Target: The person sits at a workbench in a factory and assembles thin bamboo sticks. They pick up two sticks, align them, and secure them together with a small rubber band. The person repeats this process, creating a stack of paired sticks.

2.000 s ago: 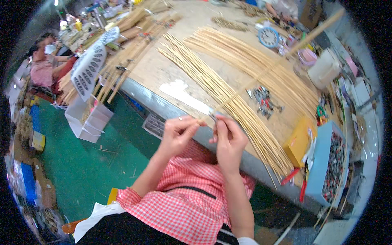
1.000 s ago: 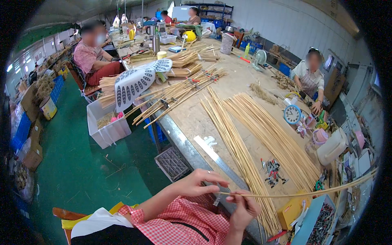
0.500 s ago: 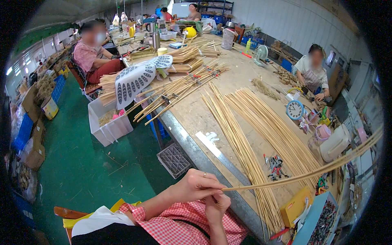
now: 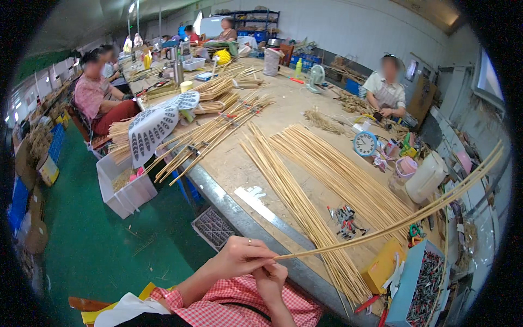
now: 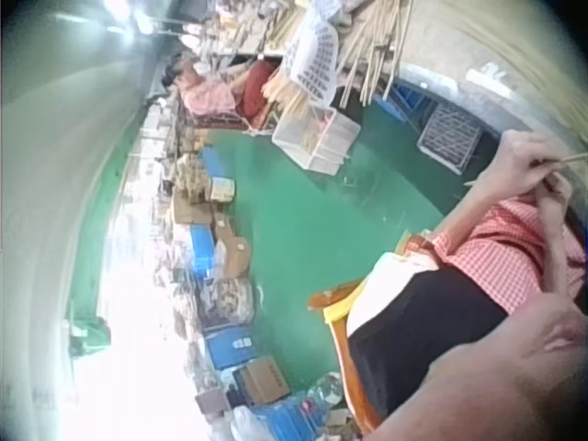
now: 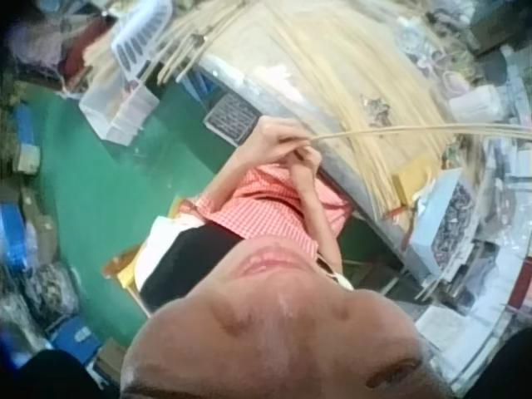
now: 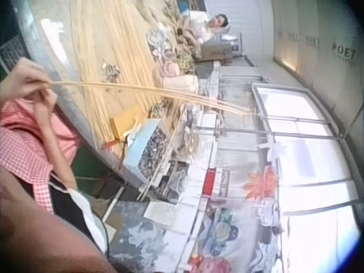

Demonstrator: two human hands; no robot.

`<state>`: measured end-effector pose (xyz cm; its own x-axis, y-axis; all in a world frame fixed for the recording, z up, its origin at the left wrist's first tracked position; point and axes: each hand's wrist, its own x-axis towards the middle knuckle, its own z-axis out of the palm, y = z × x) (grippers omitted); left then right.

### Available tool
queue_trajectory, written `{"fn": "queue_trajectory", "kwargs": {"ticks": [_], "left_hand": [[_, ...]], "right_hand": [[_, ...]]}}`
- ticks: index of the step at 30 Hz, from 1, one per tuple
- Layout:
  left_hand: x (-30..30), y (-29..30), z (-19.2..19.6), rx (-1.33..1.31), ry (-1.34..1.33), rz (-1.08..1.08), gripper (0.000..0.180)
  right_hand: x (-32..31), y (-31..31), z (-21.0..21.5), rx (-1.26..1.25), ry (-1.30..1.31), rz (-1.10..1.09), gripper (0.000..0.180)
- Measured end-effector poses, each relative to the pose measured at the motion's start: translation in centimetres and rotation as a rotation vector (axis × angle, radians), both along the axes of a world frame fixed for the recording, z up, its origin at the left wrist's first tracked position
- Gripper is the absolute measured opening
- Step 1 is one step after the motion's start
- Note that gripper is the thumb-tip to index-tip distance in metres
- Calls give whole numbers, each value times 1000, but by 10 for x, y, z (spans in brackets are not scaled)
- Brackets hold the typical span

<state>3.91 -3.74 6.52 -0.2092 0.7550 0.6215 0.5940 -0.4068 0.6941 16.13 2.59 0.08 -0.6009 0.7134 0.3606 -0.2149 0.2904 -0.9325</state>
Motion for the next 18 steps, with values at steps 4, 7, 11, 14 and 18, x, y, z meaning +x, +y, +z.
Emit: {"fn": "queue_trajectory", "kwargs": {"ticks": [4, 7, 11, 14, 18], "left_hand": [[0, 1, -5, -11, 1, -9, 13], [0, 1, -6, -21, 10, -18, 13], [0, 2, -5, -21, 11, -30, 13], [1, 2, -5, -20, 3, -32, 12], [1, 2, -5, -13, 10, -43, 12]], "right_hand": [[0, -1, -8, -106, 21, 33, 10], [3, 2, -16, -31, -60, 24, 8], [0, -2, -10, -9, 28, 12, 11], [1, -2, -12, -45, 37, 31, 12], [3, 1, -16, -29, 13, 28, 11]]}}
